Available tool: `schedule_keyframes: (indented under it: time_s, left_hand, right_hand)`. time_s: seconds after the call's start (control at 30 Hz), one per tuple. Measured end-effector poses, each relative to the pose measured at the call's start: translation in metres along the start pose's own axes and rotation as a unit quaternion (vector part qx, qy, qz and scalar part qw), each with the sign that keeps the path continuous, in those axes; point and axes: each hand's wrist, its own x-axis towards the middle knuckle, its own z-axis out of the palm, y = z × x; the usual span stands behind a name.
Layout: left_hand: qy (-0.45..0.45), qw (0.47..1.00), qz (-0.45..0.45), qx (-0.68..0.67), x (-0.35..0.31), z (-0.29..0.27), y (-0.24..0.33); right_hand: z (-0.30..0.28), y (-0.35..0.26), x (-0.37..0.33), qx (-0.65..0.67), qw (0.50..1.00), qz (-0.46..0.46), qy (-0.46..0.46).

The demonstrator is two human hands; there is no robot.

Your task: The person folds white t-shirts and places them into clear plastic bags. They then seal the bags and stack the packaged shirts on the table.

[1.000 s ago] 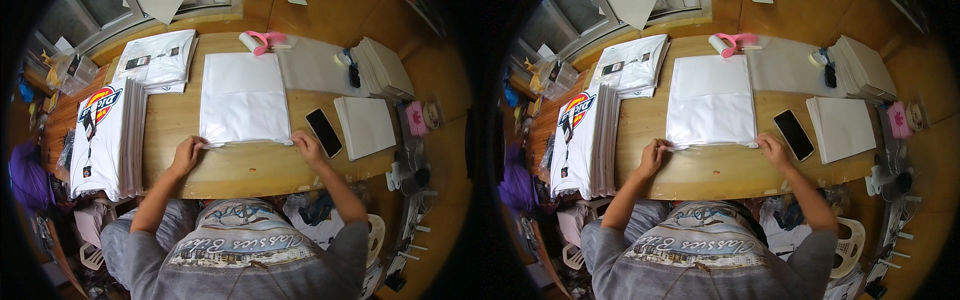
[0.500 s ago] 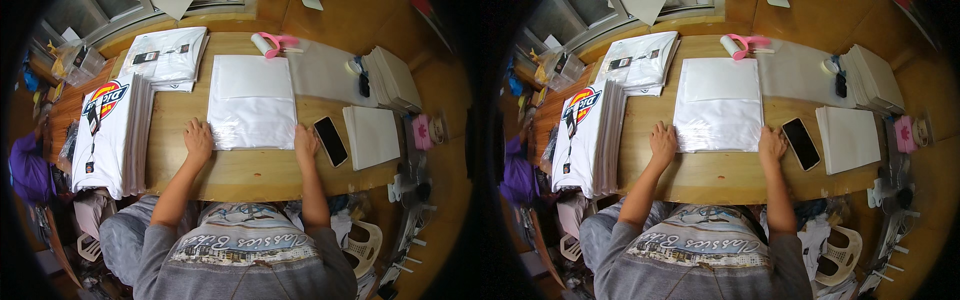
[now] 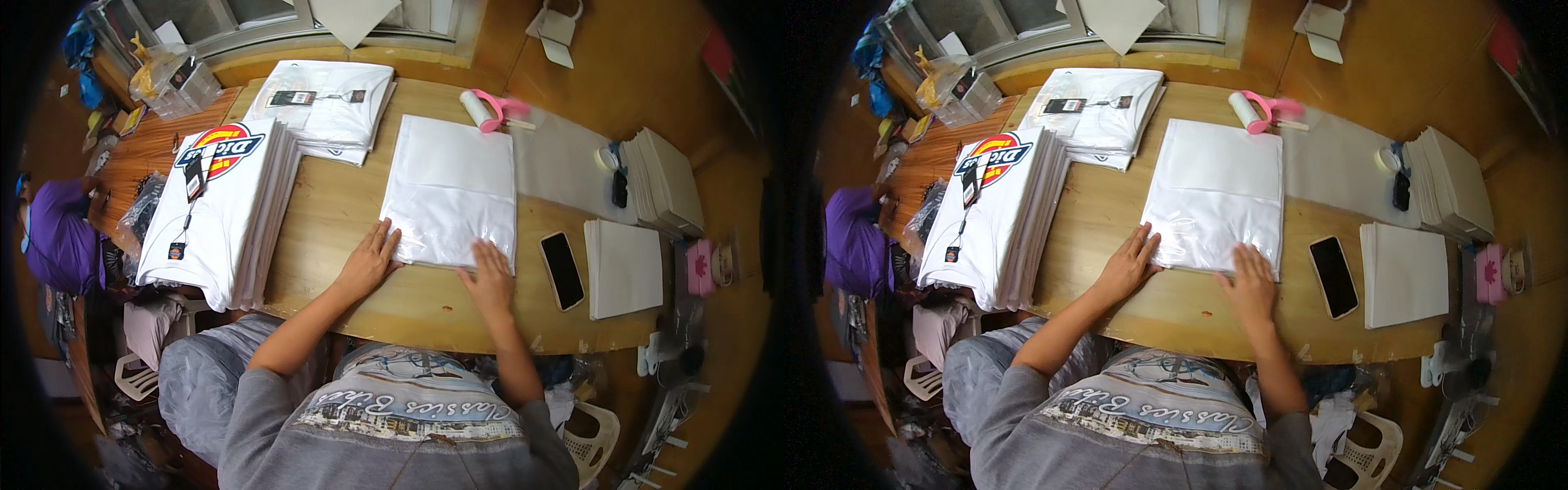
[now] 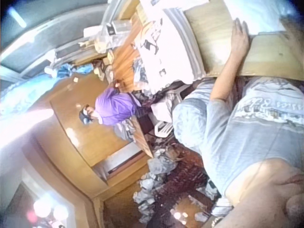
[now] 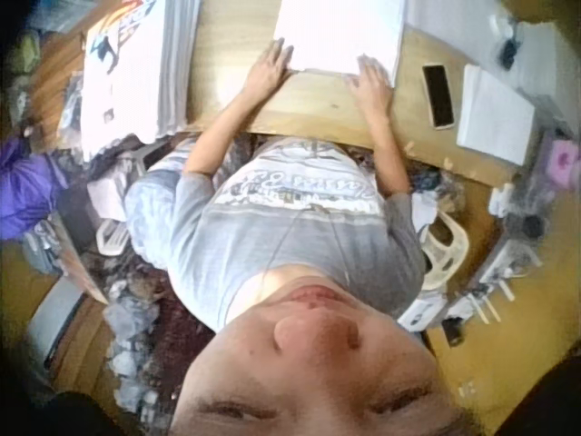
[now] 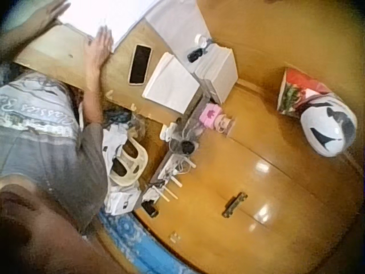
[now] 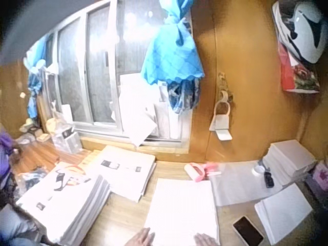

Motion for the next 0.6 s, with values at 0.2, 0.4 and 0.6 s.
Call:
schedule_keyframes:
  time_s: [0.2,0.4,0.6]
  left_hand:
    - [-0.003,0.995,0.089,0.051,0.008,-0.002,-0.023]
    - [0.183,0.966,-0.042,-0.179,0.025,-0.024,-0.015]
    - [0.461,0.884,0.057,-0.050,0.041,-0.153,0.027]
  right_hand:
    - [-0.008,0.024,-0.015,-0.026,0.996,0.046,0.075]
    - [-0.028,0.059,-0.012,0.027,0.994,0.015,0.106]
    - [-0.143,0.013,0.024,0.179,0.878,-0.073,0.438]
